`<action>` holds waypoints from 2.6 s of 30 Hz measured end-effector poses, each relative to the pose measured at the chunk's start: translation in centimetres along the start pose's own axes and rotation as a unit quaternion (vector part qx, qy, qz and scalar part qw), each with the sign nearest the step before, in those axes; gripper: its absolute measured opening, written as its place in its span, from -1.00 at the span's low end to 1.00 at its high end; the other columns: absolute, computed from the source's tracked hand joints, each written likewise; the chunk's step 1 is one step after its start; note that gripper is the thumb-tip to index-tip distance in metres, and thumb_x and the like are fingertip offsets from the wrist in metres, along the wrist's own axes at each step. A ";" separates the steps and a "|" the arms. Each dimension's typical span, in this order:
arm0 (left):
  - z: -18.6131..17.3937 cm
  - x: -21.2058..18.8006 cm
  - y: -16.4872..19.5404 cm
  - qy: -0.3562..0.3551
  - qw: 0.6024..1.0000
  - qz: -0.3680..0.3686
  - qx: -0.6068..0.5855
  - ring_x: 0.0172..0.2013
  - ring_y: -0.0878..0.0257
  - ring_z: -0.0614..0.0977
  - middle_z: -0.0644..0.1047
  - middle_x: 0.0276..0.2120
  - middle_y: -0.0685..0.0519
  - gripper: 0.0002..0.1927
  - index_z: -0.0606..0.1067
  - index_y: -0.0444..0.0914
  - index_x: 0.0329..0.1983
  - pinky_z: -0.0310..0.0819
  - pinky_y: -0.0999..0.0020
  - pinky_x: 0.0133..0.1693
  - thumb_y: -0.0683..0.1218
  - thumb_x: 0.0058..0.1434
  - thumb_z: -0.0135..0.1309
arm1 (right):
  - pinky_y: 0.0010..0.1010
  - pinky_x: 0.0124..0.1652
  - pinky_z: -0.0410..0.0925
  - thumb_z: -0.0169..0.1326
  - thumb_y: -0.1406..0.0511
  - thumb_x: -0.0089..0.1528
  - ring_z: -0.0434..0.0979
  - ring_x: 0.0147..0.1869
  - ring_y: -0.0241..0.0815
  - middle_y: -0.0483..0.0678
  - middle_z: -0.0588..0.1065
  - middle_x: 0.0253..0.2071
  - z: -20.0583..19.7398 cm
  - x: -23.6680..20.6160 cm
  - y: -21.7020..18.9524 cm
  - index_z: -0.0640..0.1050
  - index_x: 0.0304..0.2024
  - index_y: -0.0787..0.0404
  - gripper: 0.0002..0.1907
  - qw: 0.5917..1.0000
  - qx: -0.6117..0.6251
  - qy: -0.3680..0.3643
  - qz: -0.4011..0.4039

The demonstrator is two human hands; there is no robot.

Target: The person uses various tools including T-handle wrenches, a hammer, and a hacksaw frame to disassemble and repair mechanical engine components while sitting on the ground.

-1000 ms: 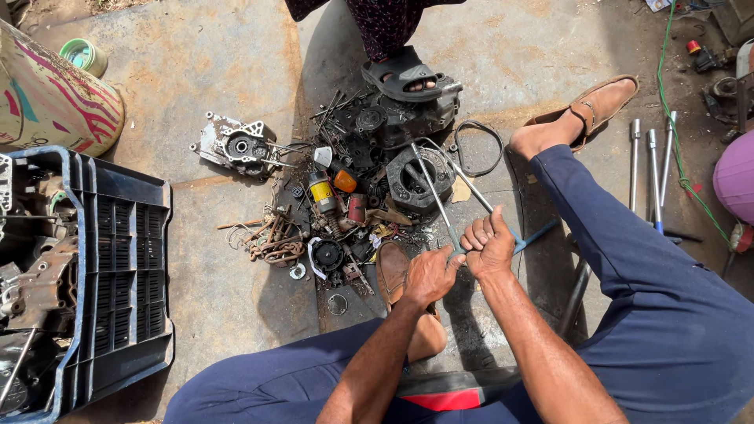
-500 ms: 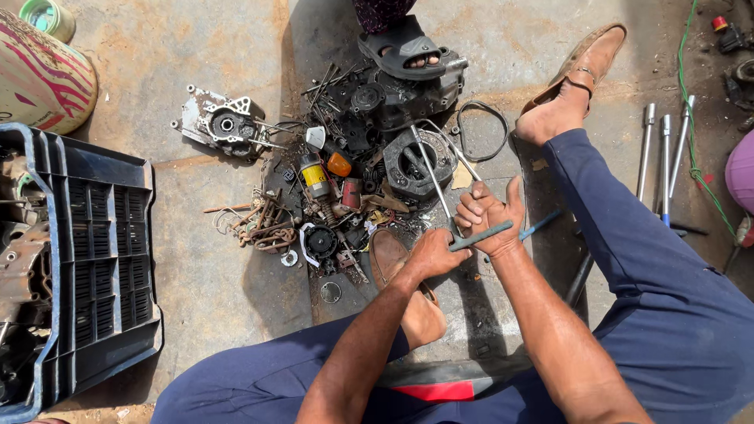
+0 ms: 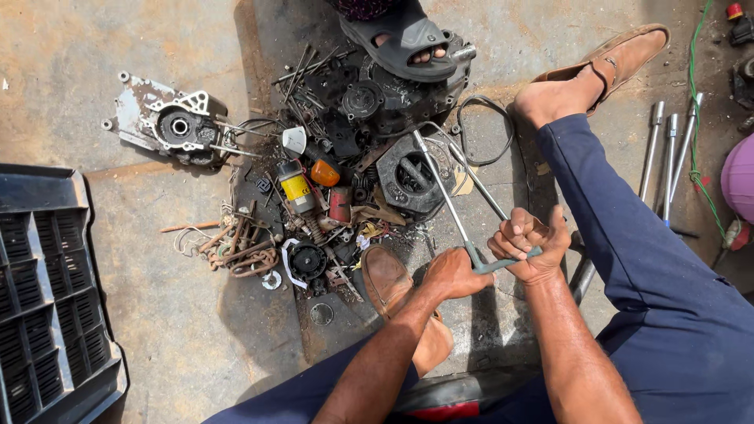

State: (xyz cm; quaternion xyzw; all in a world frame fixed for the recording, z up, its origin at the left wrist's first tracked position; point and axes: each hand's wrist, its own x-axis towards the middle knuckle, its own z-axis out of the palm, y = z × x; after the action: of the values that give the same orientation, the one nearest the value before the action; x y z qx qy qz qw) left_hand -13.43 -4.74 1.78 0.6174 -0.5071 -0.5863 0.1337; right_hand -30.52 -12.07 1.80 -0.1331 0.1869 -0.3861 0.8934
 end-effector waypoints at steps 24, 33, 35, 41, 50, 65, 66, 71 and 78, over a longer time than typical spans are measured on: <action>1.4 0.2 -0.5 0.106 0.991 -0.001 -0.080 -0.40 -0.07 0.73 0.62 -0.54 -0.15 -0.60 0.60 -0.29 -0.55 0.63 0.08 -0.24 0.15 -0.14 0.31 | -0.43 -0.42 0.09 -0.09 0.08 0.50 0.14 -0.63 -0.39 -0.25 0.18 -0.72 1.4 0.3 -1.2 0.44 -0.56 0.19 -0.44 0.991 -0.100 0.067 0.059; 3.3 1.9 -1.8 0.152 0.979 0.064 -0.123 -0.45 0.00 0.72 0.61 -0.57 -0.07 -0.62 0.57 -0.27 -0.57 0.63 0.15 -0.28 0.14 -0.17 0.31 | -0.38 -0.44 0.10 -0.06 0.20 0.43 0.13 -0.64 -0.37 -0.22 0.18 -0.73 1.0 0.3 -1.4 0.43 -0.61 0.20 -0.52 0.981 -0.166 0.079 0.058; 3.7 2.3 -2.0 0.155 0.979 0.065 -0.116 -0.47 0.03 0.71 0.60 -0.59 -0.05 -0.61 0.57 -0.27 -0.57 0.62 0.15 -0.29 0.14 -0.19 0.33 | -0.37 -0.44 0.10 -0.06 0.22 0.42 0.13 -0.64 -0.37 -0.23 0.18 -0.73 1.2 0.3 -1.5 0.42 -0.62 0.21 -0.52 0.979 -0.174 0.078 0.065; 4.5 3.2 -3.2 0.125 0.983 0.070 -0.117 -0.52 0.11 0.68 0.57 -0.62 0.00 -0.59 0.55 -0.26 -0.57 0.61 0.19 -0.35 0.17 -0.17 0.34 | -0.38 -0.44 0.09 -0.05 0.24 0.40 0.12 -0.66 -0.38 -0.22 0.18 -0.76 1.4 0.5 -1.4 0.42 -0.63 0.19 -0.53 0.970 -0.211 0.088 0.076; 4.1 3.2 -2.9 0.128 0.982 0.075 -0.120 -0.52 0.11 0.67 0.58 -0.62 -0.01 -0.60 0.55 -0.23 -0.57 0.60 0.16 -0.34 0.17 -0.19 0.33 | -0.41 -0.47 0.08 -0.03 0.26 0.36 0.11 -0.66 -0.40 -0.21 0.18 -0.76 1.5 0.6 -1.5 0.43 -0.64 0.19 -0.57 0.960 -0.242 0.119 0.070; 2.3 -0.8 0.4 0.227 0.974 0.020 0.007 -0.35 -0.14 0.71 0.63 -0.47 -0.21 -0.59 0.65 -0.27 -0.42 0.60 0.01 -0.16 0.19 0.06 0.25 | -0.33 -0.38 0.24 -0.01 -0.05 0.29 0.27 -0.52 -0.22 -0.13 0.28 -0.58 4.4 0.1 1.4 0.44 -0.44 0.17 -0.54 0.906 0.003 0.404 -0.127; 2.5 -0.6 0.1 0.240 0.970 0.017 0.036 -0.33 -0.17 0.70 0.62 -0.45 -0.24 -0.57 0.65 -0.29 -0.41 0.59 -0.01 -0.14 0.19 0.13 0.23 | -0.34 -0.37 0.24 -0.01 -0.04 0.33 0.28 -0.50 -0.23 -0.13 0.29 -0.56 4.7 0.1 2.2 0.43 -0.39 0.17 -0.55 0.909 -0.020 0.397 -0.124; 2.9 0.1 -0.5 0.139 0.989 -0.014 0.044 -0.21 -0.16 0.70 0.64 -0.31 -0.25 -0.59 0.63 -0.31 -0.31 0.56 -0.04 -0.10 0.13 0.01 0.19 | -0.35 -0.46 0.14 -0.03 0.03 0.44 0.14 -0.55 -0.29 -0.20 0.18 -0.58 4.4 0.4 3.4 0.38 -0.27 0.19 -0.61 0.913 -0.157 0.349 -0.142; 3.4 -0.4 1.6 0.139 0.987 -0.051 0.063 -0.16 -0.19 0.67 0.65 -0.26 -0.24 -0.59 0.64 -0.24 -0.22 0.53 -0.06 -0.05 0.11 -0.03 0.18 | -0.37 -0.56 0.09 -0.16 0.13 0.43 0.08 -0.64 -0.32 -0.21 0.13 -0.63 3.4 2.0 1.2 0.41 -0.25 0.19 -0.70 0.891 -0.146 0.400 -0.161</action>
State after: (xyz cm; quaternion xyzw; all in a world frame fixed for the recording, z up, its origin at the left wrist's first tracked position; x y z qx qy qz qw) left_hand -17.04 -3.68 2.24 0.7251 -0.4875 -0.4677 0.1339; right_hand -27.03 -12.41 3.89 -0.1246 0.5587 -0.5133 0.6394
